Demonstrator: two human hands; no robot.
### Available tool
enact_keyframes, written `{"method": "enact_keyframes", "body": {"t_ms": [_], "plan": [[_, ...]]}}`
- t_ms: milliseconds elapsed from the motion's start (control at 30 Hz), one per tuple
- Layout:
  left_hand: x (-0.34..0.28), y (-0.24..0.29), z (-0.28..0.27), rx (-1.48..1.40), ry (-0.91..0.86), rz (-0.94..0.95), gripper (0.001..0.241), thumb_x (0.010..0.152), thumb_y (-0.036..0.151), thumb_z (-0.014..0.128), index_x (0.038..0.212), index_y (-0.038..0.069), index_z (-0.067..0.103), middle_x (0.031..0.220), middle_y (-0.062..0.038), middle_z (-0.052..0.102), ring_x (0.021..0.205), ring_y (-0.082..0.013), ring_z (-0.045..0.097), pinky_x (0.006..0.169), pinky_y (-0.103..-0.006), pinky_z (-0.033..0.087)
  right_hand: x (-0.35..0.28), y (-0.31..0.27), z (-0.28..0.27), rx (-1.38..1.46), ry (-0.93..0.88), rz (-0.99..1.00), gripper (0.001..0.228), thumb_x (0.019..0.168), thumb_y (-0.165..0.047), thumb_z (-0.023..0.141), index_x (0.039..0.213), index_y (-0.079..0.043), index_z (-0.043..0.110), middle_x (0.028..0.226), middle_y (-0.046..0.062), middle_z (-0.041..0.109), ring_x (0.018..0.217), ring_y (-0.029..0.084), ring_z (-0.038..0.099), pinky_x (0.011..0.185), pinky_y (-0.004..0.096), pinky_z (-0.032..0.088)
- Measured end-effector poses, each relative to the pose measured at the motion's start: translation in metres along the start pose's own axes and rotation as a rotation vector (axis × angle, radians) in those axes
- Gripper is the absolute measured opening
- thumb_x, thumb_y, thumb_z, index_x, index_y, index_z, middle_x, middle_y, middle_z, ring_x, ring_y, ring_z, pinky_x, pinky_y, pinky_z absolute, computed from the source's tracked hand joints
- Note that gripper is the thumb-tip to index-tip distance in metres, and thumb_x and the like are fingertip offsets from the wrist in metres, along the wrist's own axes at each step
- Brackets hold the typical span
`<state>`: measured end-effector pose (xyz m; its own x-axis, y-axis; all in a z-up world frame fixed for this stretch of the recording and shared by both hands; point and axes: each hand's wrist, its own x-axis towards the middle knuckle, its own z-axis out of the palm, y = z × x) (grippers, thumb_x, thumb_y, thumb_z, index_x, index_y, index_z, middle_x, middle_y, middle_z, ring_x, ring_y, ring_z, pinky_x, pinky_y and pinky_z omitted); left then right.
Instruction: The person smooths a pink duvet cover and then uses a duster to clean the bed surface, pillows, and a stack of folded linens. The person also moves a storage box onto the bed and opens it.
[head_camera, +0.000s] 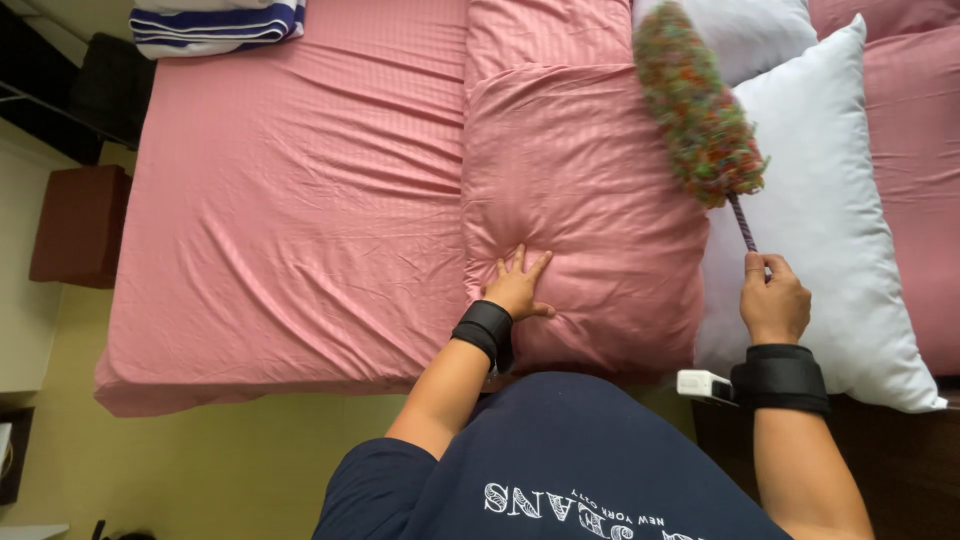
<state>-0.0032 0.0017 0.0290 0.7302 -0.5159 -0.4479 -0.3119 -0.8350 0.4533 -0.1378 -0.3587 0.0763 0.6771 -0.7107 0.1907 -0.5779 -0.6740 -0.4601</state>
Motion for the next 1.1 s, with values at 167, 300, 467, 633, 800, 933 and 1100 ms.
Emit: {"method": "enact_keyframes", "body": {"t_ms": [167,300,467,633,800,933,1100], "plan": [[0.002,0.0,-0.003,-0.014,-0.053,-0.001,0.119,0.067,0.053,0.09,0.16,0.045,0.017,0.174,-0.01,0.0,0.154,-0.0524,0.014,0.099,-0.0787,0.041,-0.032,-0.036,-0.007,0.009,-0.169,-0.098,0.036,0.105,-0.05,0.063,0.113,-0.018,0.076,0.088,0.017,0.073,0.086,0.04,0.071,0.075,0.05,0.055],[0.02,-0.02,0.019,-0.036,0.061,0.129,0.119,0.067,0.049,0.095,0.162,0.04,0.024,0.171,-0.021,0.006,0.148,-0.0626,0.017,0.111,-0.0665,0.04,-0.034,-0.044,0.007,-0.153,-0.314,-0.245,0.038,0.099,-0.053,0.062,0.108,-0.02,0.079,0.089,0.016,0.075,0.087,0.041,0.07,0.074,0.051,0.054],[0.009,-0.013,0.007,-0.032,0.012,0.094,0.122,0.065,0.048,0.094,0.161,0.042,0.018,0.172,-0.017,0.004,0.149,-0.0597,0.016,0.113,-0.0639,0.038,-0.009,0.025,0.014,0.007,-0.201,-0.013,0.04,0.106,-0.05,0.059,0.108,-0.015,0.078,0.094,0.018,0.074,0.09,0.04,0.07,0.078,0.05,0.054],[0.007,-0.014,0.008,-0.02,0.014,0.088,0.124,0.065,0.05,0.093,0.162,0.044,0.015,0.172,-0.016,0.002,0.149,-0.0598,0.015,0.113,-0.0628,0.039,-0.026,0.028,-0.001,-0.041,0.008,0.094,0.039,0.109,-0.048,0.062,0.116,-0.012,0.077,0.097,0.019,0.074,0.092,0.043,0.069,0.078,0.051,0.053],[0.008,-0.014,0.007,-0.013,-0.022,0.071,0.121,0.068,0.047,0.093,0.161,0.043,0.017,0.173,-0.015,0.0,0.15,-0.0587,0.014,0.111,-0.065,0.038,-0.047,0.003,-0.031,0.055,-0.331,-0.069,0.04,0.096,-0.049,0.066,0.116,-0.016,0.077,0.094,0.016,0.075,0.086,0.035,0.073,0.077,0.045,0.056],[0.006,-0.009,0.003,-0.001,0.011,0.107,0.12,0.068,0.048,0.093,0.162,0.041,0.019,0.172,-0.017,0.006,0.15,-0.0604,0.016,0.112,-0.0636,0.04,-0.037,0.058,-0.025,-0.071,-0.401,-0.039,0.038,0.097,-0.048,0.067,0.113,-0.017,0.08,0.091,0.016,0.076,0.087,0.035,0.072,0.078,0.046,0.055],[0.002,-0.006,-0.001,-0.005,-0.019,0.056,0.122,0.068,0.05,0.092,0.161,0.045,0.015,0.173,-0.014,0.001,0.151,-0.0572,0.016,0.109,-0.0669,0.041,-0.029,0.126,-0.01,0.082,0.087,-0.01,0.034,0.118,-0.038,0.064,0.107,-0.009,0.076,0.102,0.016,0.075,0.094,0.035,0.071,0.083,0.045,0.054]]}}
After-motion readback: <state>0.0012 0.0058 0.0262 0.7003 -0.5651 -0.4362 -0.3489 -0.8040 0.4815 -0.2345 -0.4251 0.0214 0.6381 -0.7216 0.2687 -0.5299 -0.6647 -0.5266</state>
